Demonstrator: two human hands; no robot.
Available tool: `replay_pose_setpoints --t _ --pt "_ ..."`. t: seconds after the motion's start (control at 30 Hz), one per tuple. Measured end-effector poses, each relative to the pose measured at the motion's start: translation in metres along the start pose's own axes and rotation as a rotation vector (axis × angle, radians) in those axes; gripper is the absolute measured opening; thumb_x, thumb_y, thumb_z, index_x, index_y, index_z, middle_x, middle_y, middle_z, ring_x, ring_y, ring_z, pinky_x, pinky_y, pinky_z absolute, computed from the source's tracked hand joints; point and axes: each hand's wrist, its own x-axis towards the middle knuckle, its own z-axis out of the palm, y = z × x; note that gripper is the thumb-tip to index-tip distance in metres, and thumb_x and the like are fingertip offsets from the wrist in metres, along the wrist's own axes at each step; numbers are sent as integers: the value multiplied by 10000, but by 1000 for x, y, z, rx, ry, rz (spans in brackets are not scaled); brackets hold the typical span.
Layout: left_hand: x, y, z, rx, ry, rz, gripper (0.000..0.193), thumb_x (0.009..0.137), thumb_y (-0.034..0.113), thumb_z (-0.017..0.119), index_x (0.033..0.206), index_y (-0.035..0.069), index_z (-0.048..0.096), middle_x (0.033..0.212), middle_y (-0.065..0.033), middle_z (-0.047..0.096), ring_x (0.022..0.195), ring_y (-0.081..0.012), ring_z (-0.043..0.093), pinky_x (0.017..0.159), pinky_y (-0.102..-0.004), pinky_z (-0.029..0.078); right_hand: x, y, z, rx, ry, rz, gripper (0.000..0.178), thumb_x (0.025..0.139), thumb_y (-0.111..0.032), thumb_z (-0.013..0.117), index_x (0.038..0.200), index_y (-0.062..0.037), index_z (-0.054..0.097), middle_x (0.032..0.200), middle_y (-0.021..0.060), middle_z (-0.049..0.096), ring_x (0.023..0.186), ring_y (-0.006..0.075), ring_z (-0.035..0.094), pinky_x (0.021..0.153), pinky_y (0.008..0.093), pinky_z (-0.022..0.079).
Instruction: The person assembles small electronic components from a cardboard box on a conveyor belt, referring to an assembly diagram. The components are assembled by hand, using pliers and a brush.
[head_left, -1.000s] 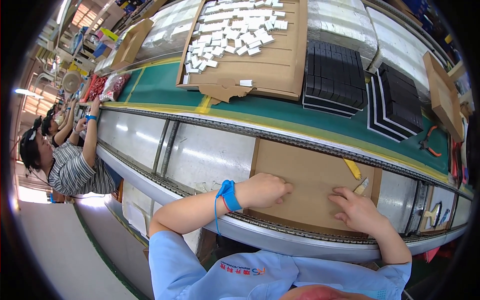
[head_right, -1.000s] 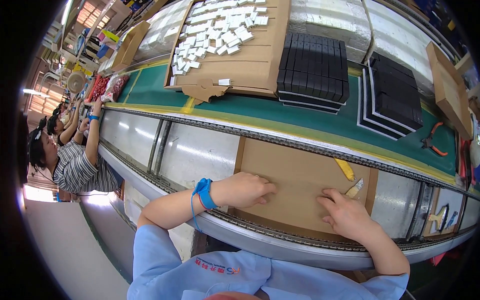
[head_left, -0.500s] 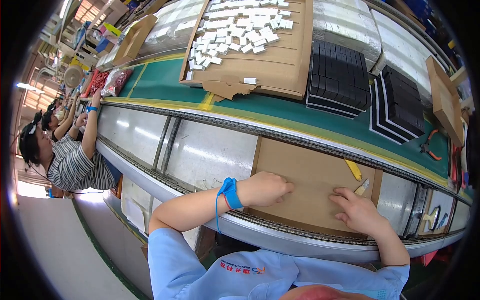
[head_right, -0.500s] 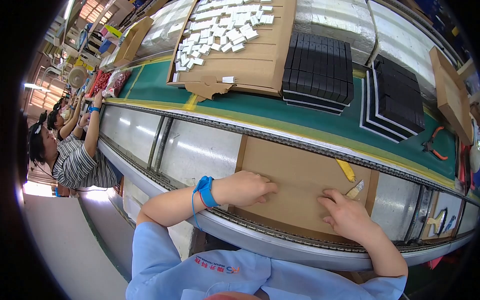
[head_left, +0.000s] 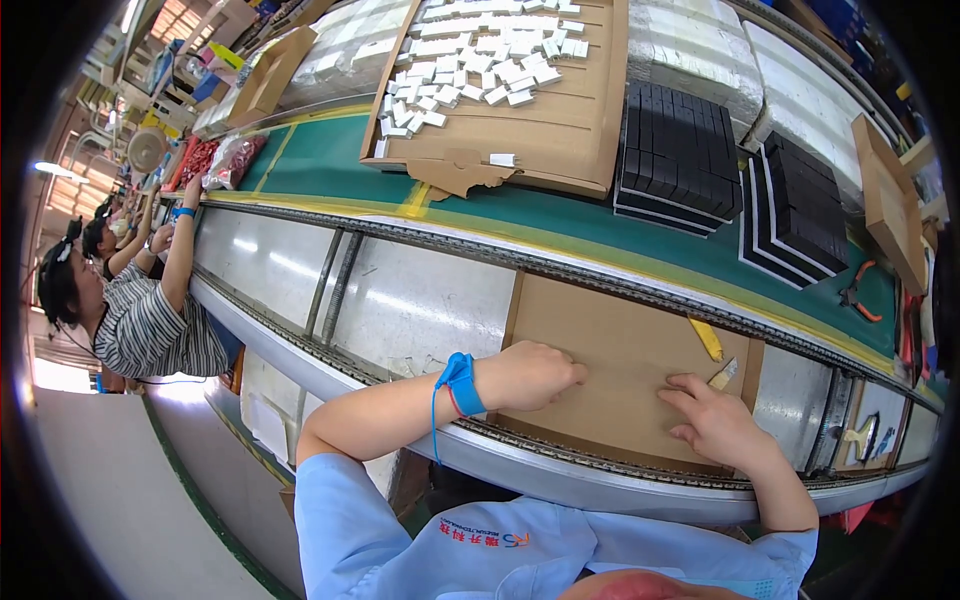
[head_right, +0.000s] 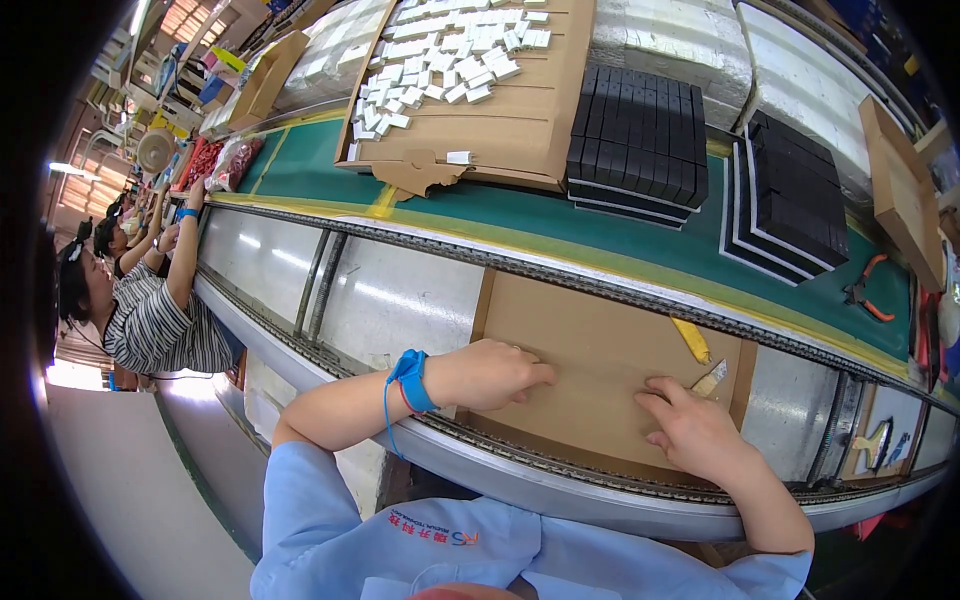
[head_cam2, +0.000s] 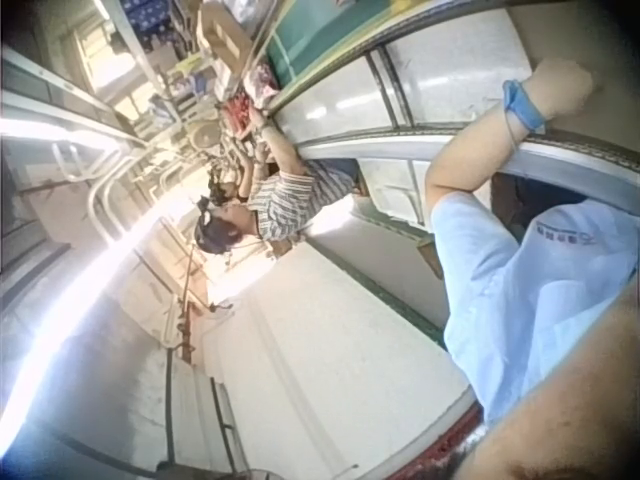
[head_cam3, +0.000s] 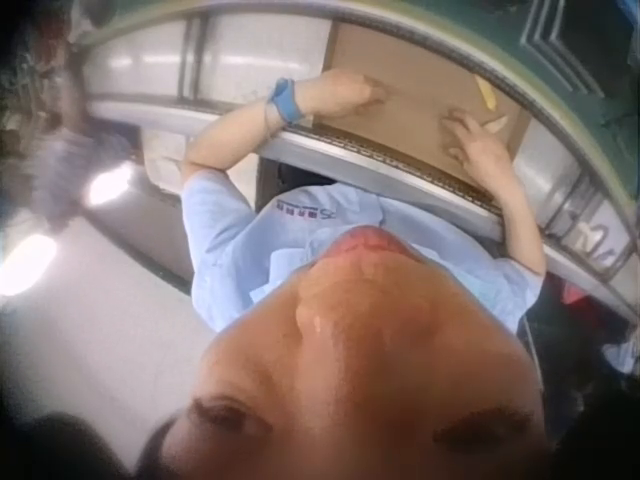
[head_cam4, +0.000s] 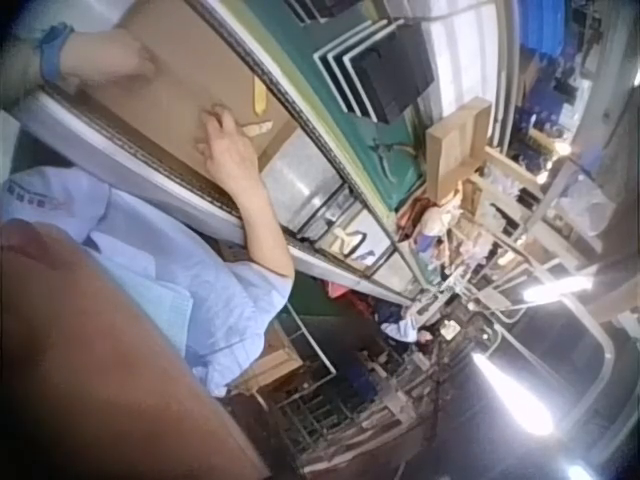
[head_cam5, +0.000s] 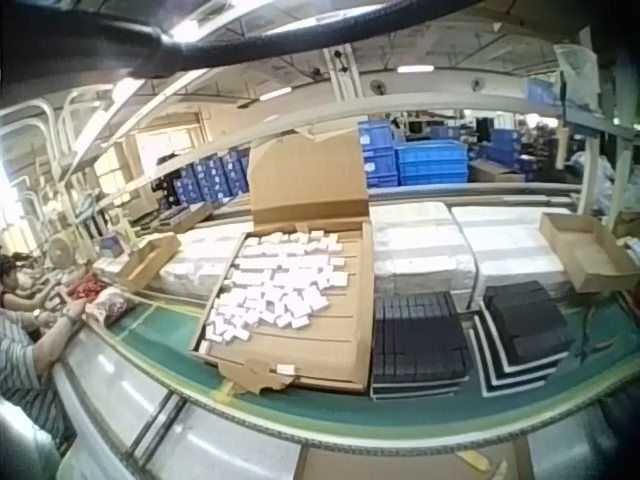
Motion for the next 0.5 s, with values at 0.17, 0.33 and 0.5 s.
replay_pose_setpoints --t 0.17,0.33,0.5 --pt "0 1 -2 1 -26 -19 334 746 124 624 1054 46 521 863 -148 612 835 -336 588 684 -430 466 0 0 1 -1 0 -2 459 705 -138 663 1130 -64 508 1170 89 462 945 273 571 740 381 496" --pt "1 3 -4 -27 -31 -26 323 764 142 614 1061 52 523 875 -147 615 833 -334 592 689 -428 467 -1 1 0 3 -6 9 448 714 -140 654 1130 -65 506 1181 87 460 947 275 571 735 384 495" --pt "1 3 -3 -66 2 -6 310 772 155 610 1057 62 531 898 -140 618 833 -330 595 698 -421 471 -1 6 2 10 -8 33 440 717 -140 652 1126 -63 509 1184 86 461 921 277 581 717 390 498"
